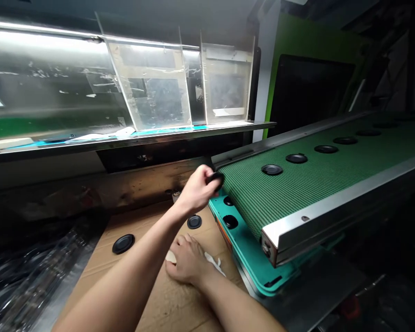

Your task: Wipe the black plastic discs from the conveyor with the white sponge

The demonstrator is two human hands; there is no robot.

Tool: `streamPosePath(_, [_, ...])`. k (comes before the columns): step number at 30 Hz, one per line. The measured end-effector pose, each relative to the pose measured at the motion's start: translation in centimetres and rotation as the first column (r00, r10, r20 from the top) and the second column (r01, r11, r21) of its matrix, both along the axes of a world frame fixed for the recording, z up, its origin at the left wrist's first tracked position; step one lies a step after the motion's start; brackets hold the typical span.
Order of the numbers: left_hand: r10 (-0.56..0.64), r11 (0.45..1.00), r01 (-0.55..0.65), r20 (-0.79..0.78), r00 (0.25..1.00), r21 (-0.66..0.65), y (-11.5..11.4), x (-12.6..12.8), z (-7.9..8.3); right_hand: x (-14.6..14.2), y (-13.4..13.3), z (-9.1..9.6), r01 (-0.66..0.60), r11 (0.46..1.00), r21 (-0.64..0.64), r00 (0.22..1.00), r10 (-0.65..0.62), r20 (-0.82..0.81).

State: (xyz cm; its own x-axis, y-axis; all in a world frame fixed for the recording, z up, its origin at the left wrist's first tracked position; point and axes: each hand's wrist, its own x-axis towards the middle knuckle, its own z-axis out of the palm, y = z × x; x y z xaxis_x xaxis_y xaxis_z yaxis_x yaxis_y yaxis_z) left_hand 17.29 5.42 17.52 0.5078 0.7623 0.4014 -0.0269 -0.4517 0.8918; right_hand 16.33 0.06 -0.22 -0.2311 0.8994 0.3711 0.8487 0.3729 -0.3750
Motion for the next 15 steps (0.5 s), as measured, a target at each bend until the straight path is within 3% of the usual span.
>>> streamPosePath(2, [0.099, 0.96, -0.059, 0.133, 0.986, -0.275, -1.6, -5.5, -2.9, 0.1, -0.2, 0.3, -0.005, 1.0, -0.014, 1.0, 0.005, 0.028])
streamPosePath(5, [0.332, 0.832, -0.187, 0.199, 0.922, -0.522, -3.2, -13.0, -8.9, 0.5, -0.2, 0.8, 0.04, 0.999, -0.025, 0.999, -0.04, -0.01])
streamPosePath(8, [0.493, 0.706, -0.183, 0.288, 0.821, -0.684, -3.9, -17.1, -13.9, 0.9, 0.1, 1.3, 0.173, 0.984, 0.029, 0.967, -0.164, -0.197])
streamPosePath(10, [0.525, 0.638, -0.046, 0.391, 0.756, -0.769, -4.2, -17.7, -15.6, 0.5, 0.2, 1.4, 0.229, 0.97, 0.085, 0.917, -0.186, -0.352])
streamPosePath(12, [0.491, 0.591, 0.178, 0.526, 0.694, -0.787, -4.3, -17.5, -16.2, -0.7, -0.2, 1.3, 0.205, 0.97, 0.131, 0.887, -0.128, -0.443])
streamPosePath(15, [0.471, 0.525, 0.375, 0.628, 0.62, -0.764, -4.2, -17.2, -16.1, -3.6, -1.8, 0.6, 0.102, 0.985, 0.136, 0.913, -0.039, -0.406])
